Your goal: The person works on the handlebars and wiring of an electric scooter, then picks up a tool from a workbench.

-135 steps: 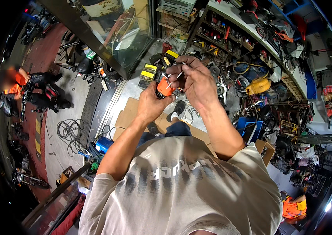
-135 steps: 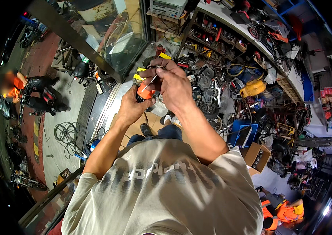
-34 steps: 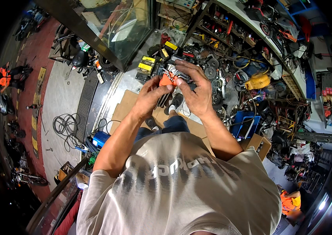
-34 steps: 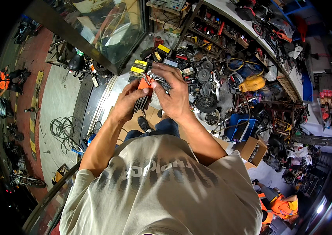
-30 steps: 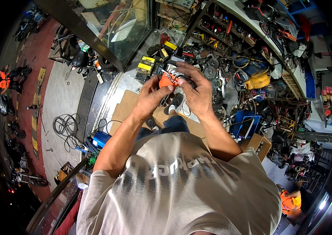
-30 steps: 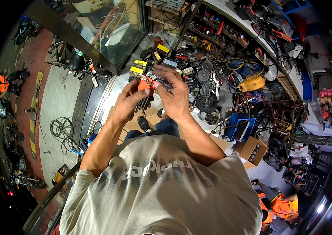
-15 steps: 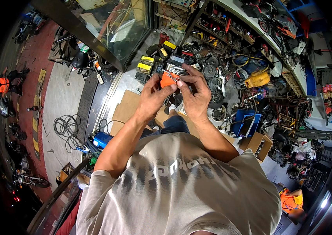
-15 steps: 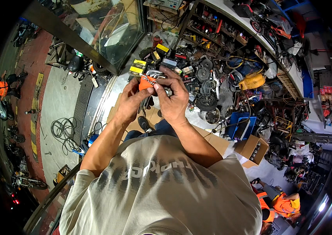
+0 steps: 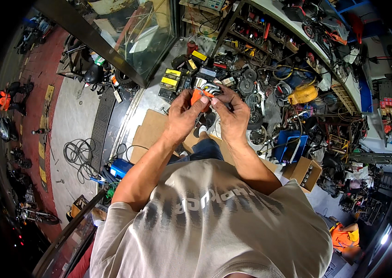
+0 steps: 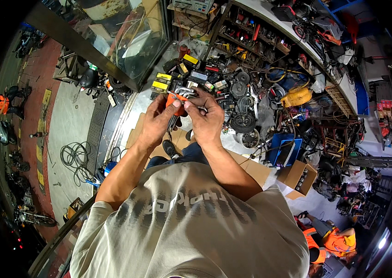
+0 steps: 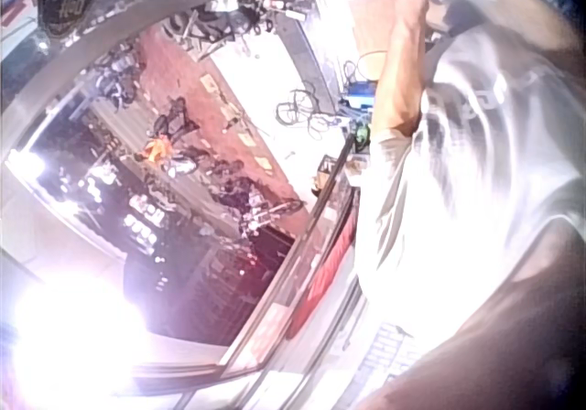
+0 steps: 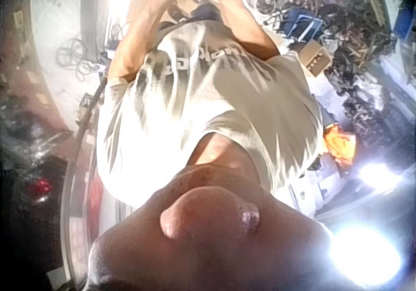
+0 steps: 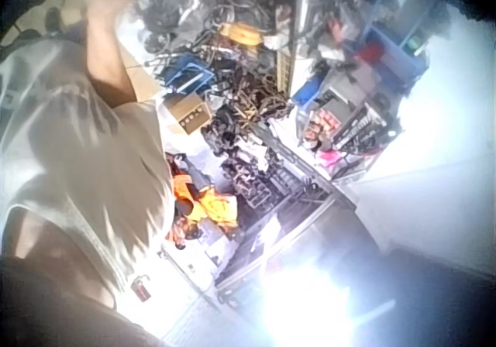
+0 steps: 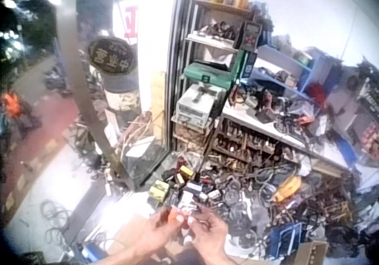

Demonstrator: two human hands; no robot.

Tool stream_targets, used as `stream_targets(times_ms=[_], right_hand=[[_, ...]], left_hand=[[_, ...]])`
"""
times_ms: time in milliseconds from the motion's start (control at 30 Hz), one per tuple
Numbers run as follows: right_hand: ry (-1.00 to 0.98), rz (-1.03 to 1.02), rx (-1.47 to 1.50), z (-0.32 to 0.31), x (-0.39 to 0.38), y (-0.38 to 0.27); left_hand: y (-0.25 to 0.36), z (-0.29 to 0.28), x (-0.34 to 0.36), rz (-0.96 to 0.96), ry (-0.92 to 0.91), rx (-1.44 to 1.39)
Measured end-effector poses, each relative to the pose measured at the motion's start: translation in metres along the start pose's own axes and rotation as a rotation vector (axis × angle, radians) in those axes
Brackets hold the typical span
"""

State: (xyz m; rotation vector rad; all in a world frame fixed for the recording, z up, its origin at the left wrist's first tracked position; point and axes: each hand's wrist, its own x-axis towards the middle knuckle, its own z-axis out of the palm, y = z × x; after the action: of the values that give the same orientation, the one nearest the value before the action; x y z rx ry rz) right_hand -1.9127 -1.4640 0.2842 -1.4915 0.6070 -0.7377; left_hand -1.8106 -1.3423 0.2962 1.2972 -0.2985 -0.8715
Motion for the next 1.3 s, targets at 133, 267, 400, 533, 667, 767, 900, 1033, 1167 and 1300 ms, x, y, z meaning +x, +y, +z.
stream_targets(times_ms=[133,267,400,533,667,767,900,1033,1167,1300], right_hand=[[0.004,0.029,-0.057,-0.003,-0.001,0.011],[-0.055,0.202,-0.005,-0.009,0.001,-0.001],[-0.09,0.305,-0.02,-0.012,-0.002,-0.004],[-0.024,0.234,-0.023,-0.015,-0.002,-0.008],[0.028,-0.122,-0.446,-0.014,0.008,-0.022],[0.049,-0.462,-0.683,-0.006,0.019,-0.03],[-0.149,-0.148,-0.67,-0.002,0.028,-0.038],[-0.207,-0.108,-0.386,-0.01,0.03,-0.026],[-0.239,-0.068,-0.292,-0.016,0.027,-0.019],[-0.286,-0.287,-0.436,-0.015,0.03,-0.017]], left_hand=[[-0.01,0.001,0.002,0.058,0.03,0.055],[-0.004,0.004,0.001,-0.018,0.065,0.098],[-0.012,0.003,0.009,-0.005,0.1,0.212],[-0.013,0.005,0.012,-0.023,0.11,0.264],[-0.013,0.01,0.013,-0.019,0.072,0.273],[-0.031,0.006,0.018,0.079,0.047,0.274],[-0.036,0.001,0.019,0.152,0.034,0.358],[-0.036,-0.003,0.016,0.053,-0.012,0.236],[-0.029,-0.008,0.018,-0.141,-0.057,-0.126],[-0.018,-0.015,0.024,-0.34,-0.095,-0.219]])
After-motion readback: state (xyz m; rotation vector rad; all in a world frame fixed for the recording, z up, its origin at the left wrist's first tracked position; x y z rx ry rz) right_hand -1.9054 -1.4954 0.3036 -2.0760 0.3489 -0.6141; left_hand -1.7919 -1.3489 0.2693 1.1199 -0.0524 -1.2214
